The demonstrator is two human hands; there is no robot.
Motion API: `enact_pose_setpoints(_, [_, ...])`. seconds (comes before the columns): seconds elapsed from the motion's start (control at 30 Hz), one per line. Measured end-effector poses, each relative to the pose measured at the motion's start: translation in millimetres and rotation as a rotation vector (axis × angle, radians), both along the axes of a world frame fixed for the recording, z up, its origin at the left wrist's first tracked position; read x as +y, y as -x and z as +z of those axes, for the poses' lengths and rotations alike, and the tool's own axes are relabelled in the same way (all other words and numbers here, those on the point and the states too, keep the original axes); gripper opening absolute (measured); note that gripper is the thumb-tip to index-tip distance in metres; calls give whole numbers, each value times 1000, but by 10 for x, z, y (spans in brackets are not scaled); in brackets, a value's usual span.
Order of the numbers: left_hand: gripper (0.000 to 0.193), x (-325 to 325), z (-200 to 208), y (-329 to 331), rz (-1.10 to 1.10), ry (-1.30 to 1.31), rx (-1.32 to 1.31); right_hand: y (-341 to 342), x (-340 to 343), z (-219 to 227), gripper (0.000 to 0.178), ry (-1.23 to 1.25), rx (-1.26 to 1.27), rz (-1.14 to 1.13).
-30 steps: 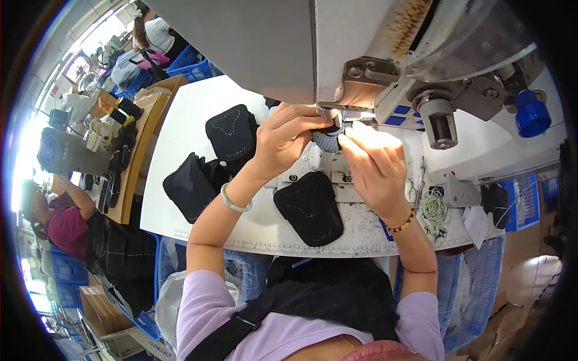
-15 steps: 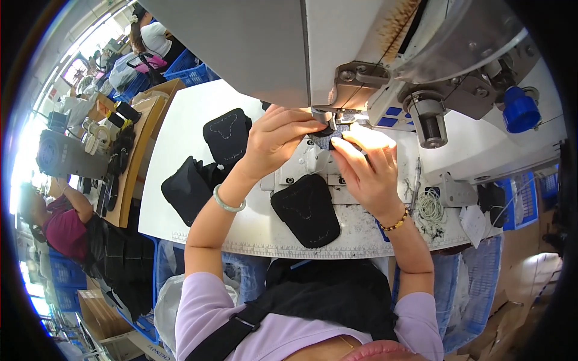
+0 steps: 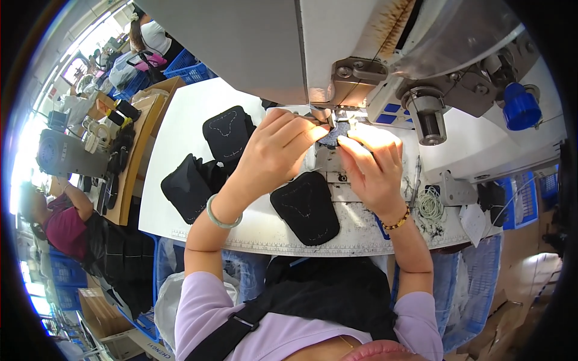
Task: Operating a sewing machine to stitch a reinforced patch onto a shoe component.
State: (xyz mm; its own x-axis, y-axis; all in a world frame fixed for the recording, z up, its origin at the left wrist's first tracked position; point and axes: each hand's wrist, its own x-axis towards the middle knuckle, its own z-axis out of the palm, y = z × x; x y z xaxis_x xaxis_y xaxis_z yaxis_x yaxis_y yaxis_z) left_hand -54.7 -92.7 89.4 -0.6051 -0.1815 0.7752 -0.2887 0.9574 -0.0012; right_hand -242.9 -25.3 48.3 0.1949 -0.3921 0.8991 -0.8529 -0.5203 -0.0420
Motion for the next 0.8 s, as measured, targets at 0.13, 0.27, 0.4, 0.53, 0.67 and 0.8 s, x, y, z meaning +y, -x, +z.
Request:
enact_pose_setpoints(0.13, [32, 91, -4, 54, 85, 42, -25, 19, 23, 18, 27, -21, -21, -4])
enact_pose_setpoints(0.27, [31, 101, 41, 39, 68, -4, 0, -9, 67, 49, 26, -32, -4, -4])
enact_pose_setpoints(0.4, [27, 151, 60, 36, 111, 1, -43, -28, 55, 78, 23, -17, 5, -73])
enact_pose_setpoints(0.53, [25, 317, 73, 121, 302, 126, -186, -24, 31, 107, 20, -4, -22, -120])
enact_pose_setpoints(0.67, [23, 167, -8, 100, 131, 84, -48, -26, 19, 150, 22, -39, -20, -148])
enact_pose_setpoints(0.8, [43, -124, -186, -84, -98, -348, 130, -22, 4, 147, 22, -75, -43, -124])
